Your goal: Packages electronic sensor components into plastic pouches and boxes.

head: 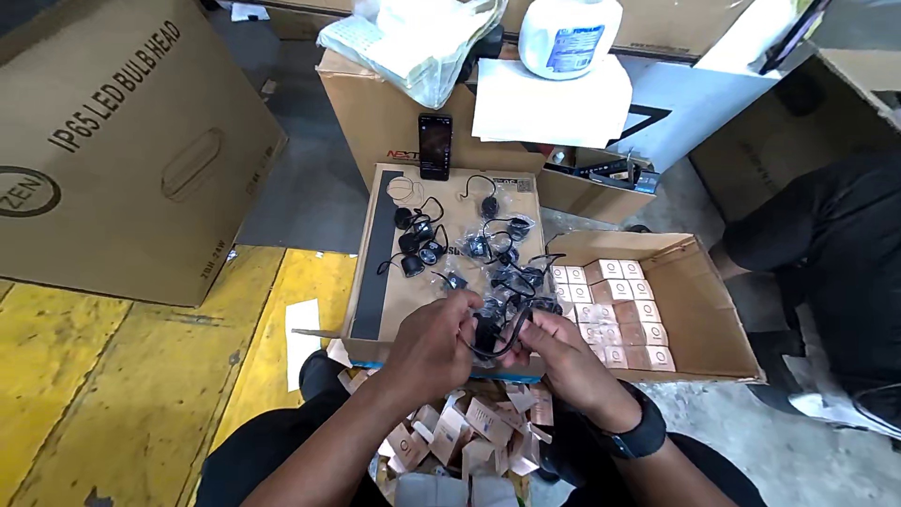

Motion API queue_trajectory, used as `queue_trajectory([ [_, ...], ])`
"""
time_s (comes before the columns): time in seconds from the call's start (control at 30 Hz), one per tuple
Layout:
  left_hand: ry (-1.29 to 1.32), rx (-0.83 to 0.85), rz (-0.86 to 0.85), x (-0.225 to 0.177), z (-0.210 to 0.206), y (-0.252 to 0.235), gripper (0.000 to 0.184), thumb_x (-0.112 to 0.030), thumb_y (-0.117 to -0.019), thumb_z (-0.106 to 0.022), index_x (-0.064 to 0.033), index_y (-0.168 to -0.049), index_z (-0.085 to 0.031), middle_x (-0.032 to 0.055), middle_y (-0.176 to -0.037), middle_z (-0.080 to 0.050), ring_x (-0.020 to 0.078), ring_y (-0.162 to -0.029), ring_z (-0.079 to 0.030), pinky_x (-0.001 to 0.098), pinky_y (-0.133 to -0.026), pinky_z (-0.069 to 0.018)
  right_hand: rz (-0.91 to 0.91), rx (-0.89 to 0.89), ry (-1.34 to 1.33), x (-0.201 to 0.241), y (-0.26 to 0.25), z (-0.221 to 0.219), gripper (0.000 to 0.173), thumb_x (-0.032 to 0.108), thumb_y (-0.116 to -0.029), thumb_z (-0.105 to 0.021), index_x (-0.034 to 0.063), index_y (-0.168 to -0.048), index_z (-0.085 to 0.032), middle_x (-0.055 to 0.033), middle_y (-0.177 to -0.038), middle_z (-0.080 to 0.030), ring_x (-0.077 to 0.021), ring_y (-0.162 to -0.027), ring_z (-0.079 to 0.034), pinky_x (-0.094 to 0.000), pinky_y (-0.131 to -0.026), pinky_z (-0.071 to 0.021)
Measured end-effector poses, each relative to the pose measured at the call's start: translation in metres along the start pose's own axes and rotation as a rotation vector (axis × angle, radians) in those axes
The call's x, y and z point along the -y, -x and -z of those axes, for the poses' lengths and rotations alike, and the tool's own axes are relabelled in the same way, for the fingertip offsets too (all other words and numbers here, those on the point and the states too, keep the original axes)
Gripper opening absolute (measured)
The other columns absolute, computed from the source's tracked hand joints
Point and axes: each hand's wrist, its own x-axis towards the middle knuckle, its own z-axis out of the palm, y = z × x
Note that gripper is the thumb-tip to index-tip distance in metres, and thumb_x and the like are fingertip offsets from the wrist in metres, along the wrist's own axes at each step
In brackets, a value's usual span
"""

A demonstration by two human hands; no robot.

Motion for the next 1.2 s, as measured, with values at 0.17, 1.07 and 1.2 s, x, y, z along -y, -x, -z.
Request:
queue_trajectory([
  [0.17, 0.231, 0.081, 0.069, -0.002, 0.003, 0.003, 0.035, -0.022, -0.0987, -0.058, -0.0159, -0.133, -0.063, -0.0061, -0.074, -0.061, 0.007, -0.065, -0.058, 0.0295, -0.063, -0.053, 0.137, 0.063, 0.111, -0.009, -0.001, 0.001, 0.033, 0.019, -0.1082, -0.039, 0.0069, -0.094, -0.066, -0.0007, -0.089, -0.072, -0.0109, -0.084, -0.069, -0.0298, -0.079, -0.0581],
  [1.07, 0.314, 0.1, 0.062, -0.004, -0.006, 0.01, 0.017, -0.02, -0.0948, -0.066, -0.0161, -0.107, -0.078, -0.0042, -0.098, -0.073, 0.0032, -0.088, -0.066, 0.025, -0.082, -0.0561, -0.191, 0.021, -0.146, -0.015, -0.008, -0.017, 0.032, 0.016, -0.1078, -0.044, 0.0002, -0.128, -0.064, -0.0117, -0.119, -0.069, -0.021, -0.102, -0.069, -0.0383, -0.083, -0.0611],
  [1.2, 0.379, 0.077, 0.104, -0.005, -0.007, 0.008, 0.015, -0.021, -0.0938, -0.069, -0.0154, -0.105, -0.077, -0.0058, -0.092, -0.072, 0.0022, -0.083, -0.066, 0.0233, -0.077, -0.0564, -0.257, 0.073, -0.358, -0.015, -0.006, -0.018, 0.034, 0.004, -0.0957, -0.063, -0.0007, -0.129, -0.065, -0.0134, -0.109, -0.072, -0.0204, -0.093, -0.071, -0.0378, -0.083, -0.0613],
])
